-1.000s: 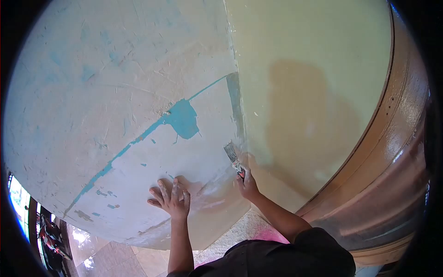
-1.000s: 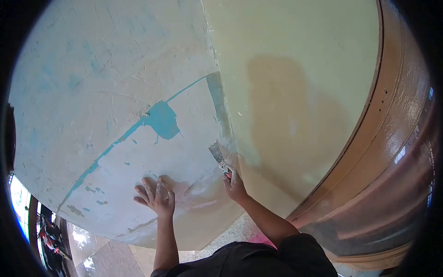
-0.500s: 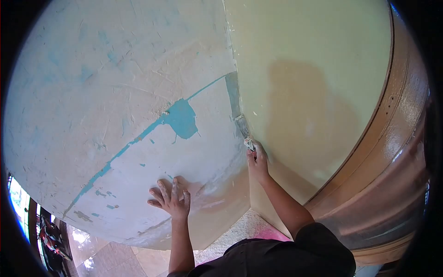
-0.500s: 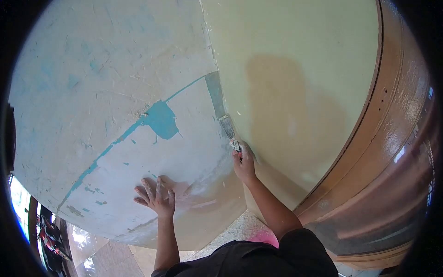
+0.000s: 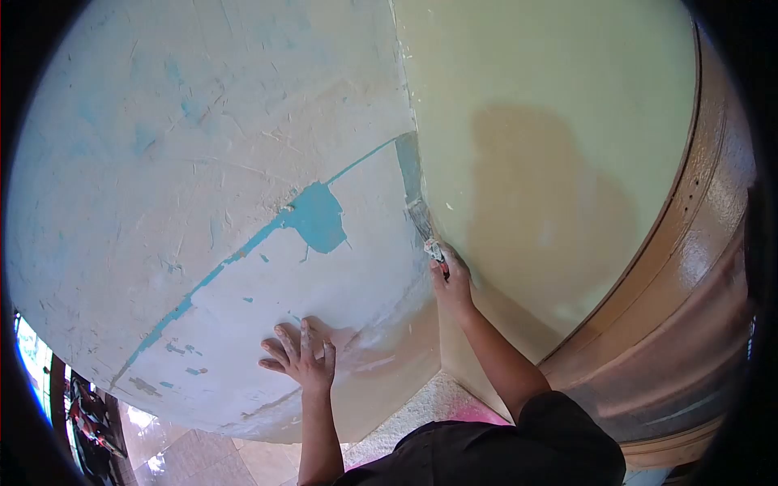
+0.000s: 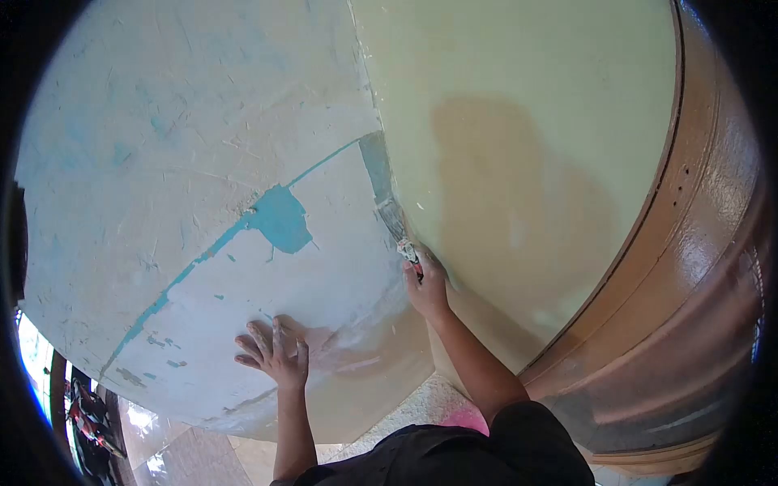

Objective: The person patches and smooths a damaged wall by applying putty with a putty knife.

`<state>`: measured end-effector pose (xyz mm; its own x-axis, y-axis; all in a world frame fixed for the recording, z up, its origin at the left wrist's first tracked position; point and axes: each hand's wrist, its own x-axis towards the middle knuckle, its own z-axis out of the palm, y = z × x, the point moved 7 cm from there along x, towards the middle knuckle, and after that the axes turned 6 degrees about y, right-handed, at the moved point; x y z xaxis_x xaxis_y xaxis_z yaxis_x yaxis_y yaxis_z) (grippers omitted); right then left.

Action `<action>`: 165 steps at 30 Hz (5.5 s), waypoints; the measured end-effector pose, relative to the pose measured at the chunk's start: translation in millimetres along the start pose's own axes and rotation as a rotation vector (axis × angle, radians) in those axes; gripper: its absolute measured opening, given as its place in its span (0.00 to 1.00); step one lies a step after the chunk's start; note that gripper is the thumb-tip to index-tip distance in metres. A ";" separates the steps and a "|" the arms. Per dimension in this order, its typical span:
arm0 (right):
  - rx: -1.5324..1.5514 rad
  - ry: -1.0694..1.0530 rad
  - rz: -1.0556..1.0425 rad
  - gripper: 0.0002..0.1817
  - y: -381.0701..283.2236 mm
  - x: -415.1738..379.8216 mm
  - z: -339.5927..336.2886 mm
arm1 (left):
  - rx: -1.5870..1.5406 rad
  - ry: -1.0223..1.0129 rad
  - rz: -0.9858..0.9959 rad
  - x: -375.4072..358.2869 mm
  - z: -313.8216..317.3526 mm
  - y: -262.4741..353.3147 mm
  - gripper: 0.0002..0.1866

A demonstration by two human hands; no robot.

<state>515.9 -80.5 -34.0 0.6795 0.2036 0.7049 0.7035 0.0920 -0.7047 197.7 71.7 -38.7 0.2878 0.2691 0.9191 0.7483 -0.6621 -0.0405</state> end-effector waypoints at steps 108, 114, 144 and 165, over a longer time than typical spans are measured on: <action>-0.219 -0.207 0.193 0.20 94.6 -86.5 9.2 | 0.035 -0.092 0.023 1.7 -0.2 7.3 0.39; -0.196 -0.256 0.302 0.18 135.2 -129.1 12.6 | 0.027 -0.119 0.005 0.8 0.3 6.5 0.39; 0.029 -0.136 0.302 0.19 5.0 -28.5 11.5 | 0.056 -0.085 0.022 0.1 2.7 7.4 0.39; -0.233 -0.225 0.146 0.17 144.2 -135.2 24.7 | 0.049 -0.145 -0.008 1.2 4.7 7.1 0.43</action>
<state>520.3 -70.7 -232.9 0.7318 0.4105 0.5440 0.6484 -0.1737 -0.7412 206.2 70.6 -39.7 0.3625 0.3745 0.8534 0.7780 -0.6258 -0.0558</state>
